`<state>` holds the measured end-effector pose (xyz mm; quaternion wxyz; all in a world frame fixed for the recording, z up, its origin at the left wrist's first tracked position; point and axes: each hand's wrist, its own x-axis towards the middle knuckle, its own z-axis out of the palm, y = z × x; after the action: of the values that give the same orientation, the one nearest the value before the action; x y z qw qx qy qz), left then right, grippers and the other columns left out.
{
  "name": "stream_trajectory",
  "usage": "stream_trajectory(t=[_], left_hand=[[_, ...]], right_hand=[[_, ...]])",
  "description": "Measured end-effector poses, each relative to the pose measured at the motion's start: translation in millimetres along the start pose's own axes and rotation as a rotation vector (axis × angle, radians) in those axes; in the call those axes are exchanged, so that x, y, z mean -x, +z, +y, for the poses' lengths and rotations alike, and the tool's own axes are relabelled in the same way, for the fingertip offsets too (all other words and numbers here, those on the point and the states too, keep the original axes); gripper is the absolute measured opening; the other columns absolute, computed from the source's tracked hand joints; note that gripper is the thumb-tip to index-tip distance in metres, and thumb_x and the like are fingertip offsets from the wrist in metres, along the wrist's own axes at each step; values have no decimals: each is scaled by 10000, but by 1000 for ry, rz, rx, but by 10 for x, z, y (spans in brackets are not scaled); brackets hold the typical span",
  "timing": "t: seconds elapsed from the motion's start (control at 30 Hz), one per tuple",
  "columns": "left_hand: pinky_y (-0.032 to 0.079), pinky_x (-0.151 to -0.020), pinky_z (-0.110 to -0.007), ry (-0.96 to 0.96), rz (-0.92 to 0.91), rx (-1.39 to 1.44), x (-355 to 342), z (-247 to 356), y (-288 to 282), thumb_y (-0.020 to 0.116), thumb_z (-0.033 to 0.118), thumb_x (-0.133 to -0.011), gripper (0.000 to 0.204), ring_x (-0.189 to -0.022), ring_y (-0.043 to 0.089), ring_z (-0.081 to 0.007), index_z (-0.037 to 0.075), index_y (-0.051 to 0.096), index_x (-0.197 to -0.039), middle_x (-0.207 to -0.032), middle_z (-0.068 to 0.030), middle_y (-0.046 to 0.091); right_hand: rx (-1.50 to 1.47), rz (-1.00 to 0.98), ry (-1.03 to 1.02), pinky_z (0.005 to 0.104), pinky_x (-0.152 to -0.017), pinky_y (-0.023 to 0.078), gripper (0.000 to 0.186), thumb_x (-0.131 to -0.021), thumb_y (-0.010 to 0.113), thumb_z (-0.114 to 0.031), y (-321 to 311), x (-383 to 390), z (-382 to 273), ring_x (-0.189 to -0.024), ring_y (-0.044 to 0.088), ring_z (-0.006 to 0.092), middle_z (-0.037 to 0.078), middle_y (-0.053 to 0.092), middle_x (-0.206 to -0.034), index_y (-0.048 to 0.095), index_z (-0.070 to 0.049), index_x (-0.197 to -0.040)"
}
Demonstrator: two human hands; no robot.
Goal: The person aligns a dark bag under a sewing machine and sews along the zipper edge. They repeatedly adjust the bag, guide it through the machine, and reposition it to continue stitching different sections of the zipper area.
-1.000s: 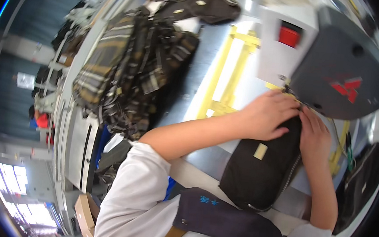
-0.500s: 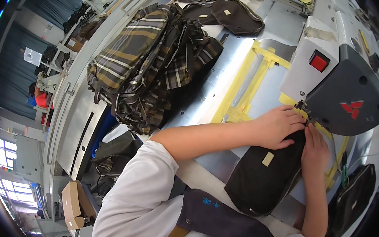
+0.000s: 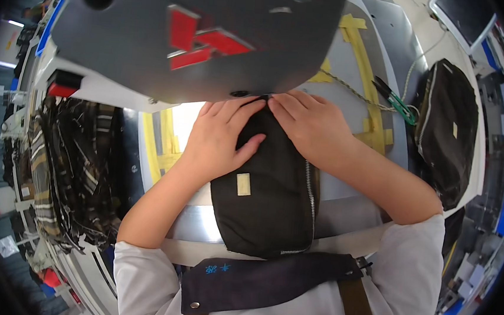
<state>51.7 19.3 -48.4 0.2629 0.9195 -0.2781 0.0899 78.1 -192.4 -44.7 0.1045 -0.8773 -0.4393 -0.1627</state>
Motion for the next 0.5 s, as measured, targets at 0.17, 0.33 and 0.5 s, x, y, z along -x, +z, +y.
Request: stream_trajectory(t=[0.17,0.33,0.5], left_hand=[[430,-939,-402,20,24,13,-13,-4,13,733,189,-725,502,-1065,569,-305,45,581,-1182,-1170,-116,597],[442,-924,-398,30,19,-8,-6,-22,-3,741,198,-718,515,-1042,581,-307,44,583,-1183,-1163,-114,602],[450,-914,-391,36,-17,-9,-30,-32,-34,745,205,-715,517,-1035,588,-305,48,587,-1181,-1164,-105,605]], right_hand=[[-5,24,8,315,-761,533,345,-758,568,-107,20,31,13,-995,611,206,81,614,-1046,623,22,-1073],[27,16,-16,306,-754,535,349,-750,574,-111,41,29,-5,-1012,605,211,95,612,-1054,623,27,-1067],[23,1,-25,304,-769,535,356,-748,576,-116,48,31,27,-1012,605,216,99,613,-1073,619,26,-1072]])
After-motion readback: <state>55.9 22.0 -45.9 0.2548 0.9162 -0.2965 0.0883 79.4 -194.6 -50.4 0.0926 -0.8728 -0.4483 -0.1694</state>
